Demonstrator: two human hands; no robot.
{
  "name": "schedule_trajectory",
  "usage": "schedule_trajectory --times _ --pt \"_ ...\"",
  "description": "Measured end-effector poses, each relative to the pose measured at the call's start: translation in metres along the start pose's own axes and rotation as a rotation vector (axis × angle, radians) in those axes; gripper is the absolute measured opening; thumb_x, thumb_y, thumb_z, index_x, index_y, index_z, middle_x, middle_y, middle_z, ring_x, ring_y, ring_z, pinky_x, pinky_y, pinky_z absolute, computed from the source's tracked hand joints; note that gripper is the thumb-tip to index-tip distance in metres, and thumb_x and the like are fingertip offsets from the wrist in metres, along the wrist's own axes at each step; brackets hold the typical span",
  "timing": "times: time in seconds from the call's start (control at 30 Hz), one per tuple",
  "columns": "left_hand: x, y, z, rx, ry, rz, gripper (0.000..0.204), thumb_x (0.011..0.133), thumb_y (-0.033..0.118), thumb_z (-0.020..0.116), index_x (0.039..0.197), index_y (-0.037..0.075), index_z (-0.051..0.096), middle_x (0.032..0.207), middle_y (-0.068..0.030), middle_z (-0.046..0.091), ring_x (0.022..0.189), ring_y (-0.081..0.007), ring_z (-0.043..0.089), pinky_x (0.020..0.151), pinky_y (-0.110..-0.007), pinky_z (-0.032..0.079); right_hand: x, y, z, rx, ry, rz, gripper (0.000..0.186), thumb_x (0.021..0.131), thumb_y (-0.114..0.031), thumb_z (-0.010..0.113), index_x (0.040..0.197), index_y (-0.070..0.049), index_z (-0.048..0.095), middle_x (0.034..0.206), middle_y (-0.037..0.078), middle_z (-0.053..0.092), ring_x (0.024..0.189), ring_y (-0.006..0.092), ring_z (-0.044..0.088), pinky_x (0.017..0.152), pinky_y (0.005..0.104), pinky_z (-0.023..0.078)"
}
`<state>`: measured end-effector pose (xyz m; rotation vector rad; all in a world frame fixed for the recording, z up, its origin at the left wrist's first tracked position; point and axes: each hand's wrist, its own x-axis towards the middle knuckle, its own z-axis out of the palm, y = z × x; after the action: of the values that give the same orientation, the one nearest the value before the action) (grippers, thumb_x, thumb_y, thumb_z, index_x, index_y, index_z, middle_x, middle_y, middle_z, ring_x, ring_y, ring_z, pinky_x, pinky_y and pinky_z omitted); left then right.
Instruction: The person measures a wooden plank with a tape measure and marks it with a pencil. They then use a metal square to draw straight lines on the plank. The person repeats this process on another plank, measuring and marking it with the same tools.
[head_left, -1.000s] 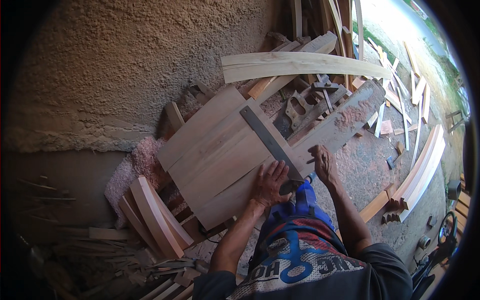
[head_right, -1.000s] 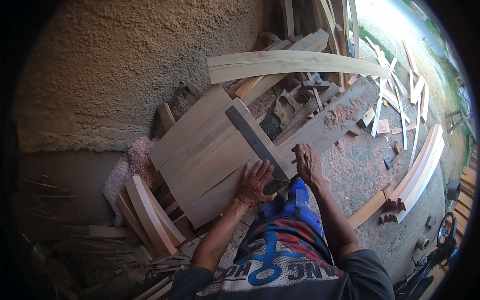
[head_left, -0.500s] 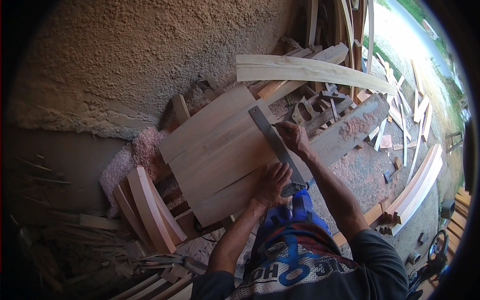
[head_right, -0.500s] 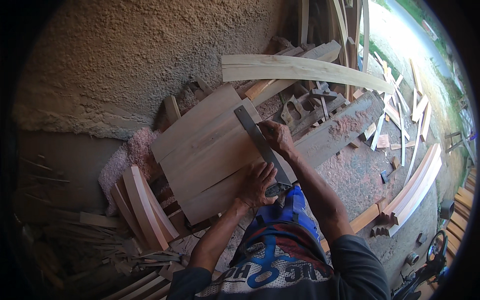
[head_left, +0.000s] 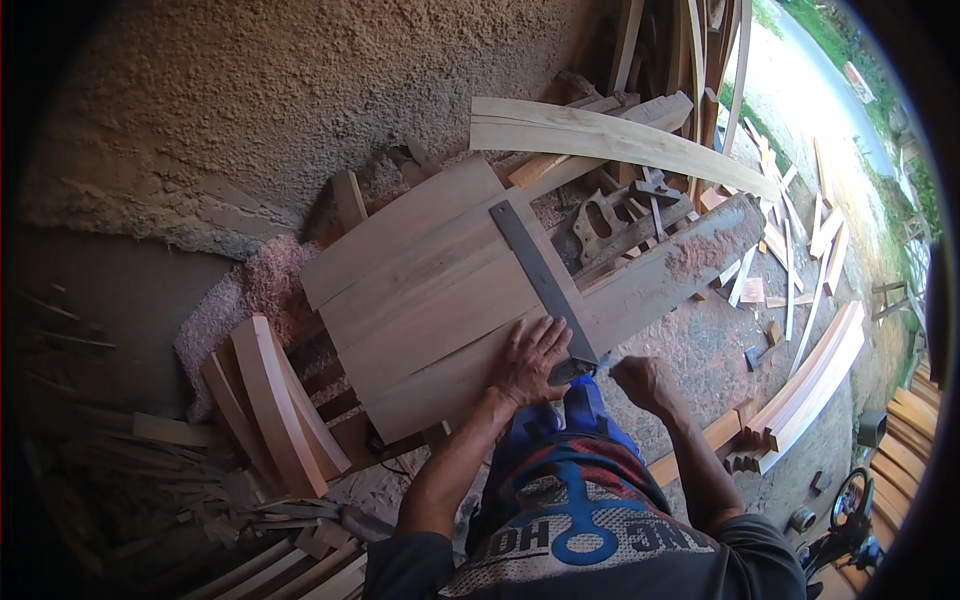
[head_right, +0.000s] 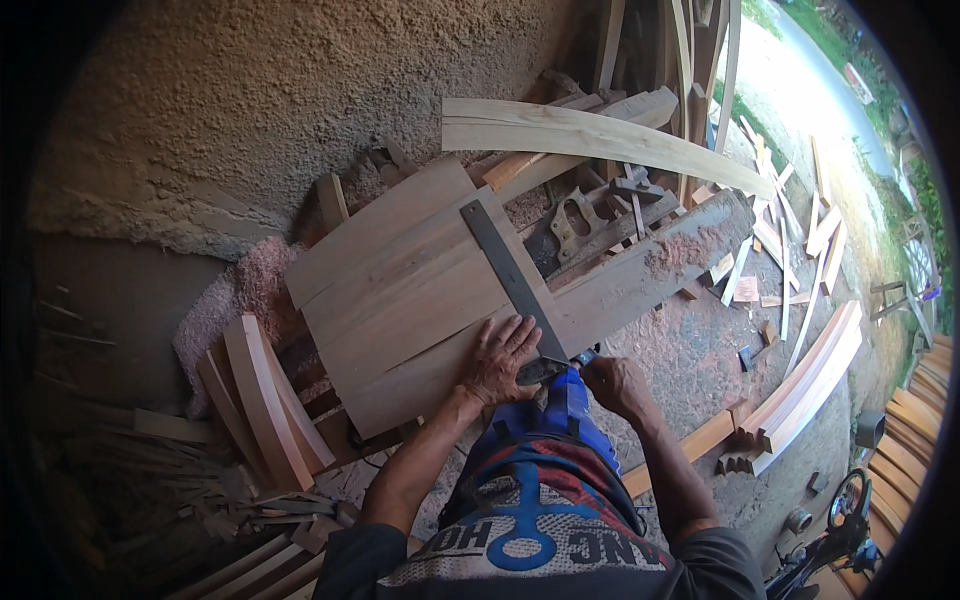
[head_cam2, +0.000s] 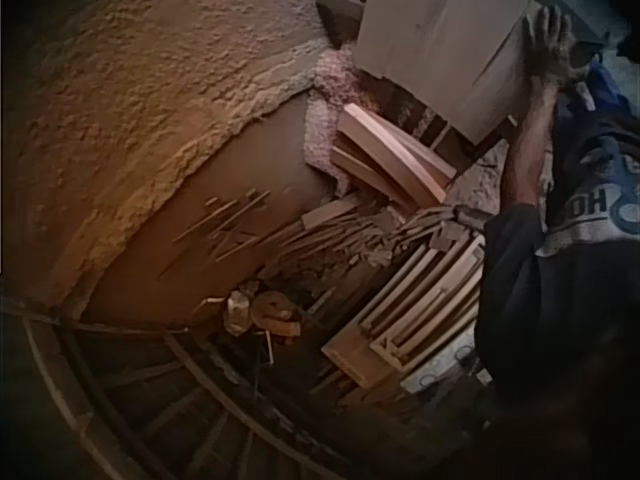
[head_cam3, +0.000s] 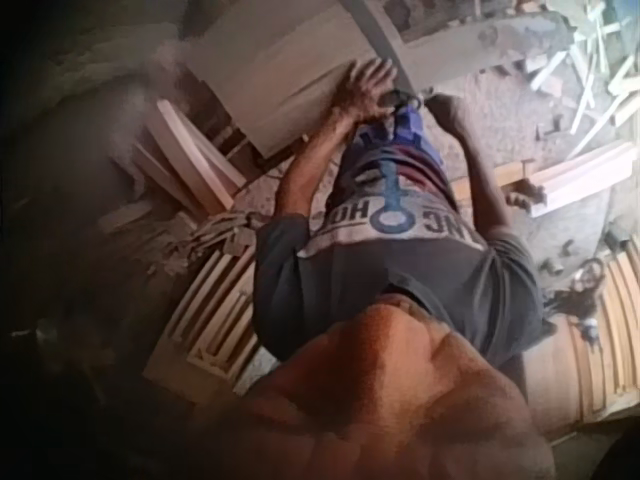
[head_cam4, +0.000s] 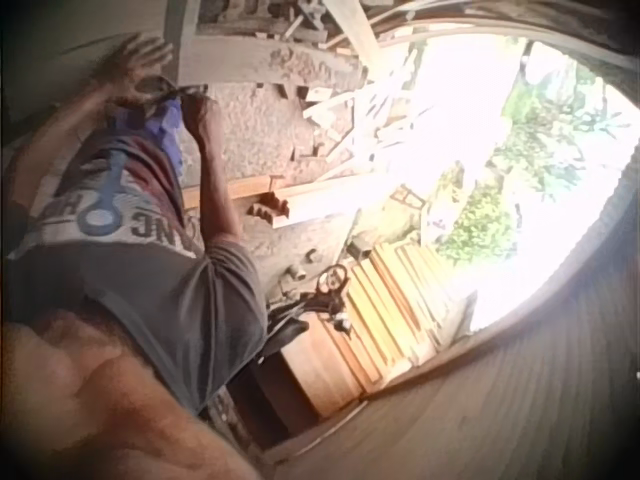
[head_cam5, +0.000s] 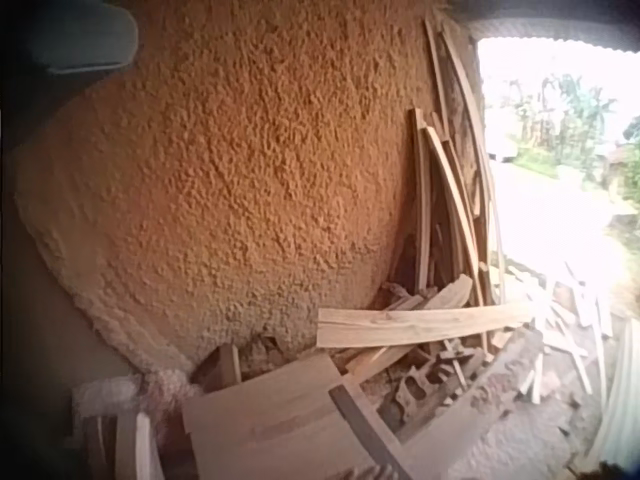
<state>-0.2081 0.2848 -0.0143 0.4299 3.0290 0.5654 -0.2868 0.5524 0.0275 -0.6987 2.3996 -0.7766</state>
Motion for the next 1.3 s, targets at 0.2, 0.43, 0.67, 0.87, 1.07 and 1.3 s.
schedule_trajectory --times 0.2,0.43,0.67,0.87,1.07,1.3 --pt "0.0 0.002 -0.006 0.014 -0.049 -0.004 0.103 0.076 0.065 0.071 0.157 0.01 0.04 0.165 -0.0085 0.034 0.154 -0.0272 0.025 0.125 -0.056 0.012 -0.004 0.022 0.076 0.602 0.092 0.324 0.05 0.107 -0.045 0.046 0.102 0.0 0.067 0.091 0.017 0.074 0.08 0.0267 0.073 0.072 0.0383 0.054" --pt "-0.02 0.031 -0.015 -0.231 0.205 -0.096 0.087 0.084 0.036 0.074 0.154 0.001 0.038 0.16 -0.021 0.036 0.144 -0.0369 0.042 0.117 -0.048 0.036 0.007 -0.017 0.069 0.435 0.131 0.079 0.04 0.108 -0.038 0.051 0.102 0.0 0.058 0.086 0.017 0.069 0.075 0.0228 0.068 0.065 0.0387 0.052" --pt "-0.072 0.066 -0.04 -0.707 0.934 -0.581 0.044 0.098 0.018 0.064 0.135 -0.002 0.051 0.124 -0.0213 0.061 0.103 -0.0339 0.066 0.092 -0.043 0.055 0.025 -0.136 -0.008 0.39 -0.297 -0.254 0.04 0.108 -0.037 0.048 0.12 -0.002 0.061 0.092 0.023 0.072 0.093 0.0391 0.072 0.079 0.0451 0.054" --pt "-0.123 0.058 0.03 -1.354 1.786 -1.114 0.025 0.102 0.032 0.065 0.106 0.009 0.056 0.084 -0.0025 0.055 0.071 -0.0165 0.06 0.064 -0.036 0.056 0.073 -0.105 0.011 0.159 -0.468 -0.698 0.019 0.106 -0.015 0.052 0.112 -0.002 0.064 0.095 0.017 0.065 0.081 0.0342 0.07 0.073 0.0435 0.056" --pt "-0.109 0.065 0.047 -1.362 2.133 -1.242 0.029 0.101 0.037 0.066 0.107 0.01 0.058 0.082 -0.0029 0.056 0.066 -0.016 0.059 0.056 -0.036 0.054 0.113 -0.083 0.02 0.14 -0.655 -0.787 0.028 0.11 -0.022 0.047 0.107 -0.001 0.066 0.086 0.013 0.07 0.079 0.0231 0.071 0.072 0.0351 0.055" --pt "-0.103 0.033 0.079 -0.926 2.266 -1.421 0.045 0.099 0.033 0.07 0.124 -0.004 0.064 0.116 -0.0109 0.07 0.104 -0.0214 0.065 0.09 -0.035 0.05 0.14 -0.109 0.046 0.14 -0.812 -0.629 0.037 0.111 -0.031 0.046 0.111 0.0 0.067 0.082 0.014 0.071 0.08 0.0219 0.071 0.074 0.0339 0.054"
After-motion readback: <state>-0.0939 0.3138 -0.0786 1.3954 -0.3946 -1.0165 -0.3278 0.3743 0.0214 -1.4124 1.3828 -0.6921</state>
